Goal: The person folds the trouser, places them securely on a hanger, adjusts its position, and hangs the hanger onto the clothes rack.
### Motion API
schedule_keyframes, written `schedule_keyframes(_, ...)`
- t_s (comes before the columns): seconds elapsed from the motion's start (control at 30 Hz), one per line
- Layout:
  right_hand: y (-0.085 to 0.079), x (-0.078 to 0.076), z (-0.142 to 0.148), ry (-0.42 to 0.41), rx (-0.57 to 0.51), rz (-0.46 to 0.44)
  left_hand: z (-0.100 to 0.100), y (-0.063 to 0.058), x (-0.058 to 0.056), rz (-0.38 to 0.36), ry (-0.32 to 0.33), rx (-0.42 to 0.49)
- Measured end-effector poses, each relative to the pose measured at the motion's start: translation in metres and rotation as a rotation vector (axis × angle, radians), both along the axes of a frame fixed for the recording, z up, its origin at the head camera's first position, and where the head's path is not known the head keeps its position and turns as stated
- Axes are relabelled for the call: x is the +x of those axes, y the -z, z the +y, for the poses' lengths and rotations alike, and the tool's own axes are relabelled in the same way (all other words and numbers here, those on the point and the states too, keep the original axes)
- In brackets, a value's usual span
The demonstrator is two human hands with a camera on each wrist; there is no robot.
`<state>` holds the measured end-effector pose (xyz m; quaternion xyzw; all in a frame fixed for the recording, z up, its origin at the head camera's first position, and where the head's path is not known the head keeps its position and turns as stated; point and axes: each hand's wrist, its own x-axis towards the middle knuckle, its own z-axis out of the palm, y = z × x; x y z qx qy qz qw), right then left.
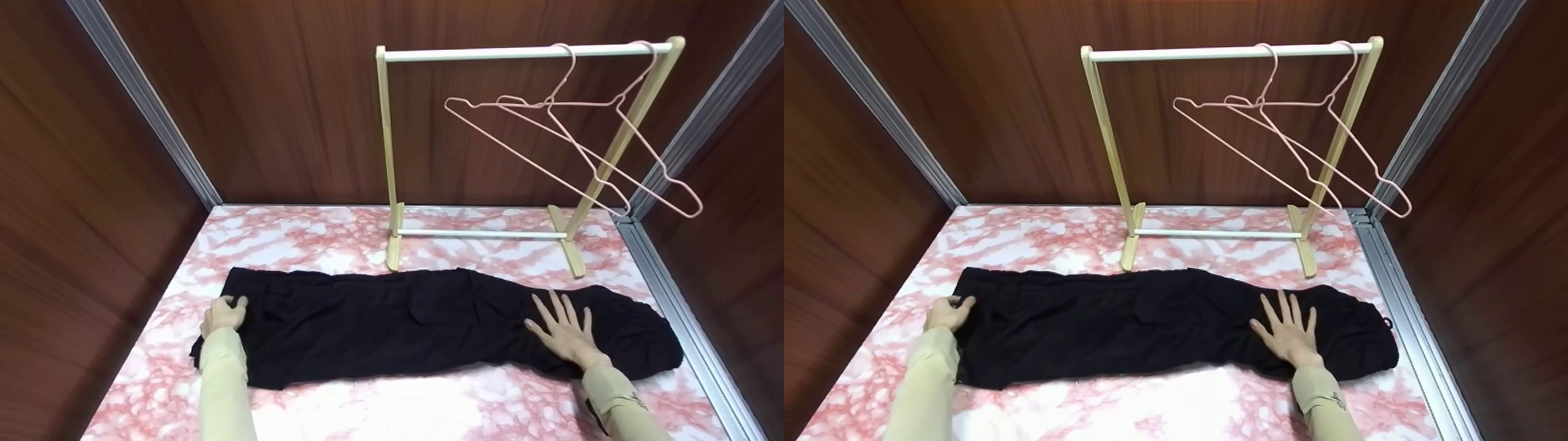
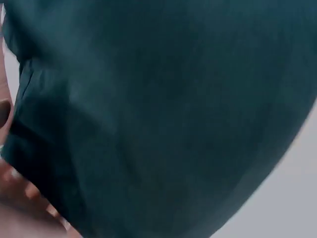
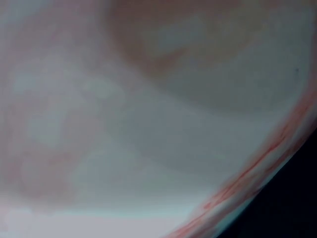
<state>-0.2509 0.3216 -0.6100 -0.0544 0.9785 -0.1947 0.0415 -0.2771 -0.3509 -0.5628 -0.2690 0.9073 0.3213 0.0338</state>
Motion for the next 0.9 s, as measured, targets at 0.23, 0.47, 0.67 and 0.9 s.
schedule_keyframes(0.23, 0.007, 0.001, 0.006, -0.009, -0.025, -0.002, -0.008, -0.027, -0.002, 0.113, -0.039, -0.042)
schedule_keyframes(0.47, 0.004, 0.004, 0.005, 0.005, -0.023, -0.015, -0.009, -0.056, -0.013, 0.370, -0.173, -0.209)
schedule_keyframes(0.67, -0.001, 0.002, 0.000, 0.013, 0.001, -0.005, 0.004, -0.054, -0.031, 0.333, -0.144, -0.357)
schedule_keyframes(0.9, -0.010, 0.003, -0.009, 0.026, 0.068, 0.071, 0.074, -0.015, -0.045, 0.351, 0.290, -0.376)
